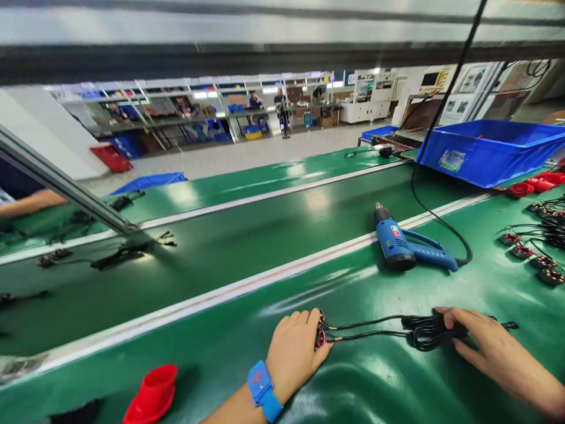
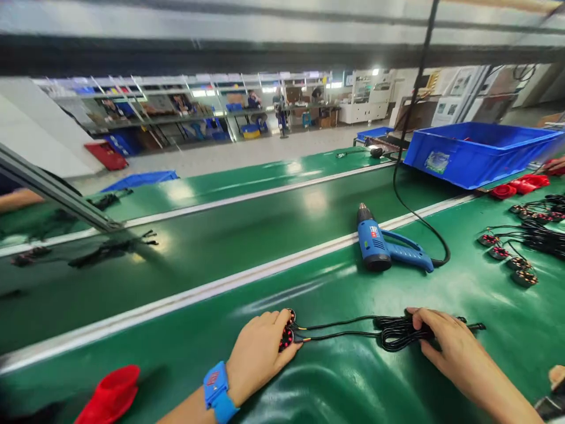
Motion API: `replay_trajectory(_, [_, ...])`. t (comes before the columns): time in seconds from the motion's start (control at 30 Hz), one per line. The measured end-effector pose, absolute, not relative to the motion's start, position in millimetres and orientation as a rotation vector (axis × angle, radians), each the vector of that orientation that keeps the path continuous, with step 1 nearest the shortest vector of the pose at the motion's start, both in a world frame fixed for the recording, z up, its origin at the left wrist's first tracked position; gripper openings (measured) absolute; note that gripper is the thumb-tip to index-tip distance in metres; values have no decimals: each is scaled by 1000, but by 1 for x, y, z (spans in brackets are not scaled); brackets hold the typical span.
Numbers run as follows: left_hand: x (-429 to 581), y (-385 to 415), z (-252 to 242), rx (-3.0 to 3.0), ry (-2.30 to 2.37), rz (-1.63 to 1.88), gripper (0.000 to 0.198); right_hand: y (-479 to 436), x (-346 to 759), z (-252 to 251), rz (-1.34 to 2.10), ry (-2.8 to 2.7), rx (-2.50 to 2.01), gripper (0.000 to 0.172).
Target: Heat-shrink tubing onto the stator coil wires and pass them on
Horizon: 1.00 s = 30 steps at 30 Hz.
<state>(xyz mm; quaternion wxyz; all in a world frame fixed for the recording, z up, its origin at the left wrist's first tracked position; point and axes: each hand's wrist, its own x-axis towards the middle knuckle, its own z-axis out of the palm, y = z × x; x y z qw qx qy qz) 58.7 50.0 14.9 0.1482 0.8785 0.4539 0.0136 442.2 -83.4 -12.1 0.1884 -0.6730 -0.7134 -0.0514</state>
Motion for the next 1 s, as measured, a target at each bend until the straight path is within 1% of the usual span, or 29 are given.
replay_trajectory(0.07, [47, 43, 10, 2501, 1274, 95, 55, -91, 433, -5, -198, -2103, -1810, 22])
replay_trajectory(0.1, [41, 42, 8, 2496, 1242, 144, 59, -93, 429, -3, -244, -2114, -1798, 27])
replay_trajectory(0.13, [36, 42, 6, 2491, 1198, 196, 56, -94, 426, -2, -286, -2100, -1810, 32])
replay_trajectory(0.2, [29, 43, 3, 2475, 1094, 286, 39, -94, 419, -5, -300, -2060, -1829, 34])
replay_trajectory(0.27, [26, 45, 1, 2462, 1012, 351, 21, -92, 413, -11, -256, -2000, -1820, 28])
replay_trajectory(0.33, [26, 48, -1, 2475, 956, 408, 10, -88, 410, -17, -210, -1954, -1808, 23])
replay_trajectory(0.4, [27, 49, -3, 2502, 930, 479, 8, -87, 412, -22, -217, -1932, -1809, 22])
replay_trajectory(0.5, [28, 48, -4, 2525, 917, 555, 12, -89, 417, -22, -315, -1910, -1860, 20])
replay_trajectory(0.6, [29, 47, -6, 2524, 906, 555, 16, -94, 410, -13, -443, -1792, -1954, 22])
replay_trajectory(0.67, [29, 46, -7, 2510, 886, 549, 16, -94, 391, 0, -437, -1715, -1956, 22])
replay_trajectory(0.73, [29, 45, -8, 2485, 860, 568, 13, -86, 361, 14, -258, -1777, -1837, 19])
replay_trajectory(0.8, [29, 44, -9, 2451, 838, 594, 11, -71, 324, 24, 29, -1967, -1614, 17])
replay_trajectory(0.87, [30, 42, -9, 2408, 826, 604, 12, -51, 291, 27, 318, -2133, -1486, 19])
replay_trajectory(0.93, [30, 41, -9, 2341, 834, 598, 16, -31, 268, 23, 592, -2213, -1411, 25])
replay_trajectory(1.0, [31, 42, -9, 2265, 859, 596, 25, -17, 259, 14, 733, -2204, -1378, 29])
